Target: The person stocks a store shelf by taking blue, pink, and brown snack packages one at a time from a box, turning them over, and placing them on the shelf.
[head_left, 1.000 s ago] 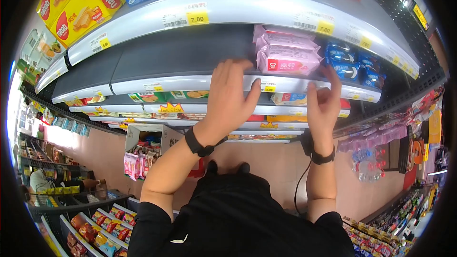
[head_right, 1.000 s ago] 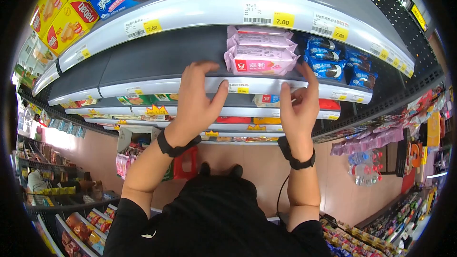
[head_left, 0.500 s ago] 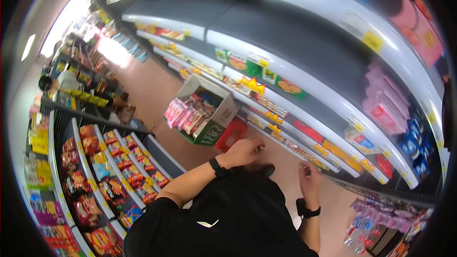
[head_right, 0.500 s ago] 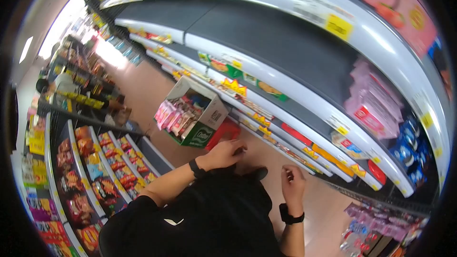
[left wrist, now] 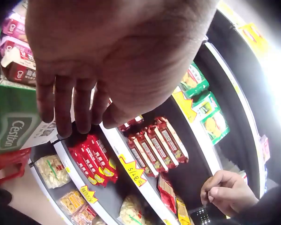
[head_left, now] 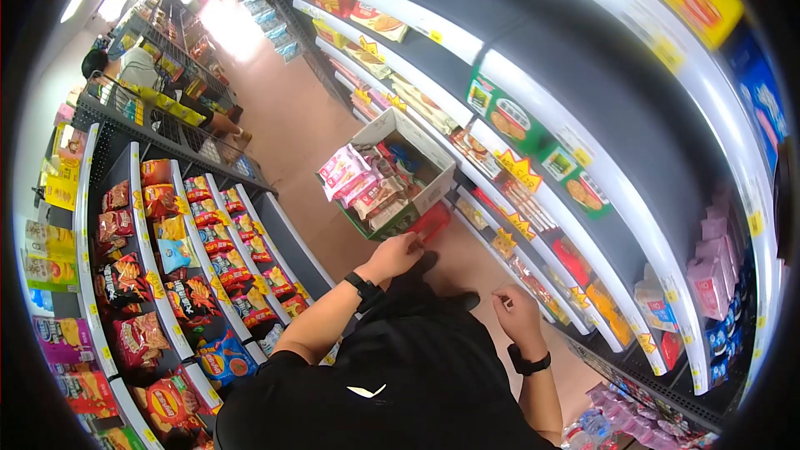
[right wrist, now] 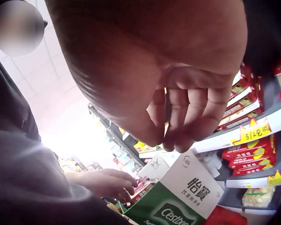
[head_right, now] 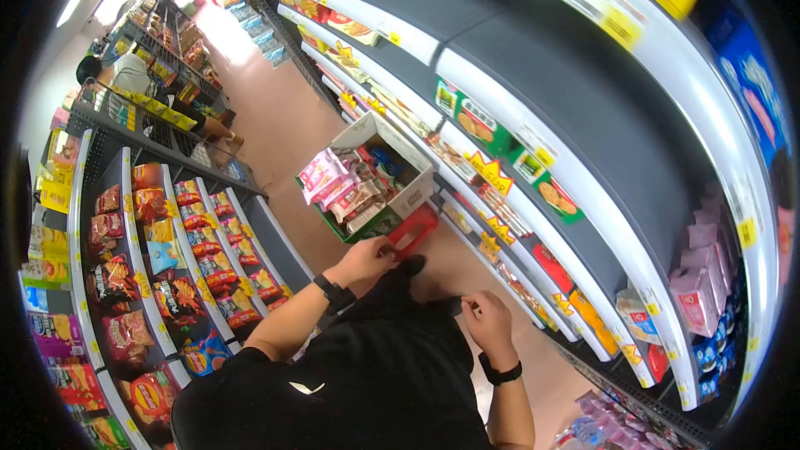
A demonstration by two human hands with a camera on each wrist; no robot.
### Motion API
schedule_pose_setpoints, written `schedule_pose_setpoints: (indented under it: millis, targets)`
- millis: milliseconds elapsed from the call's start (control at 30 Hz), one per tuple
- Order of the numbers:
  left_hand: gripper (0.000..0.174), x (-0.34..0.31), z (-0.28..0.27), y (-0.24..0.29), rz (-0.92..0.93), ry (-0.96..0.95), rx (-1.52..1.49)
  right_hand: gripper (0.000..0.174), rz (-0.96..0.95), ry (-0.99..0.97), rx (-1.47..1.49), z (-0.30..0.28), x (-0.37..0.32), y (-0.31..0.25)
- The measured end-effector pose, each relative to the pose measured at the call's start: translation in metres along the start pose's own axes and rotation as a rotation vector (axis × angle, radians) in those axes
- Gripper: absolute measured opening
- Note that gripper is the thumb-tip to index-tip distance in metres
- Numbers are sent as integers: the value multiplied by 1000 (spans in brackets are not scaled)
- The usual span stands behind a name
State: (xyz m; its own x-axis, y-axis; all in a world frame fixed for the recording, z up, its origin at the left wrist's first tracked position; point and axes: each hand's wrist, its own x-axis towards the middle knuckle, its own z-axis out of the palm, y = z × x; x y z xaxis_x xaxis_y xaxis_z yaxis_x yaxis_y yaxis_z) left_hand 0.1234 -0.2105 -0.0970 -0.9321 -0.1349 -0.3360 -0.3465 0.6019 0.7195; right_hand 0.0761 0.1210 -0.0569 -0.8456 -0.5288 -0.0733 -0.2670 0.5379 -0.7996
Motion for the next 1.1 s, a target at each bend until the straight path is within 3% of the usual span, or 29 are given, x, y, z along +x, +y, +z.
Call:
schedule_pose_setpoints:
  millis: [200, 333, 533, 733, 800, 933, 1033, 1100]
  targets:
    - [28, 18, -39, -58, -20, 108, -65, 15, 58, -113, 68, 48, 49, -42]
    - [26, 26, -71, -99, -172, 180, -148, 18, 37, -253, 72, 84, 86, -63]
    - [24, 31, -102, -163, -273, 567, -246, 21, 23, -448, 67, 138, 159, -89]
    - [33, 32, -114, -203, -426, 661, -238, 42, -19, -586, -5, 199, 233, -111]
    - [30, 32, -111, -217, -386, 685, -257, 52, -192, -464, 27, 232, 255, -96]
    - [28, 31, -117, -223, -367, 606, -433, 58, -113, -450, 73, 278, 294, -85]
    - [25, 30, -118, -223, -425, 549, -516, 61, -204, -336, -43, 312, 312, -61]
    - [26, 30, -117, -225, -389, 584, -568, 63, -541, -78, -268, 333, 323, -38]
